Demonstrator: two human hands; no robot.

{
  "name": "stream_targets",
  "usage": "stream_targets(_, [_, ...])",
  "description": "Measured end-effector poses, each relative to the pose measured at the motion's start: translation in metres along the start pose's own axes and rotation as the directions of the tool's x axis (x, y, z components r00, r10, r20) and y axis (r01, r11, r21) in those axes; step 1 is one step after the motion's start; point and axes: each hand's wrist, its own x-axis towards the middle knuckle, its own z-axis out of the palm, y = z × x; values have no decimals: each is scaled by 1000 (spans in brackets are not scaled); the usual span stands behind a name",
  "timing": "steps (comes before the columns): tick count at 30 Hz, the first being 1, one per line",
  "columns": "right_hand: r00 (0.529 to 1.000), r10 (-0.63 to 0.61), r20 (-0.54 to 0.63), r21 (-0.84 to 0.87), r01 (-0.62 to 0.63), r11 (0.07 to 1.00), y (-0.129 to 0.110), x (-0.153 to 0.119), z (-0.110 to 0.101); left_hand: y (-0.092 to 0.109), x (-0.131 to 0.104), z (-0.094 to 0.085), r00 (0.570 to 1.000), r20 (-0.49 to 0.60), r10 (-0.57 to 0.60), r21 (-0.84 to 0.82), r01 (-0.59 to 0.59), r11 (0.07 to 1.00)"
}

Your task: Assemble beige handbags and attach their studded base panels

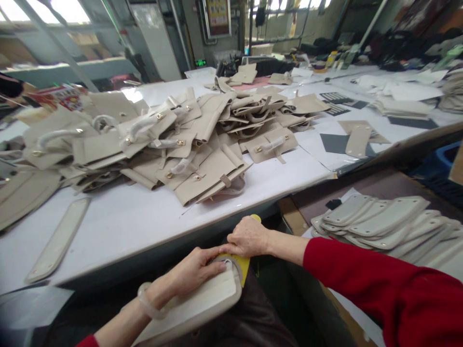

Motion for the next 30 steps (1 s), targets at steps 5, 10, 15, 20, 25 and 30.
stream_targets(5, [1000,12,11,-30,-11,999,-5,-2,-3,2,-2,2,1000,-8,1,22,-1,1000])
stream_targets(10, [999,41,34,-49,-40,998,-8,-4,-3,1,-1,5,1000,-18,6,42,-5,999])
stream_targets(15, [996,58,71,-50,-54,997,-9,-3,-7,-1,-1,6,1000,-25,18,62,-17,998])
stream_targets(20, [993,63,104,-45,-58,997,-8,-1,-13,-4,1,5,999,-32,34,81,-31,996])
stream_targets(25, [987,82,135,-37,-77,996,-9,-1,-14,-6,2,6,999,-29,39,103,-36,994])
stream_targets(30, [978,140,156,-21,-138,990,-14,-6,-9,-11,3,10,999,-34,19,145,-14,989])
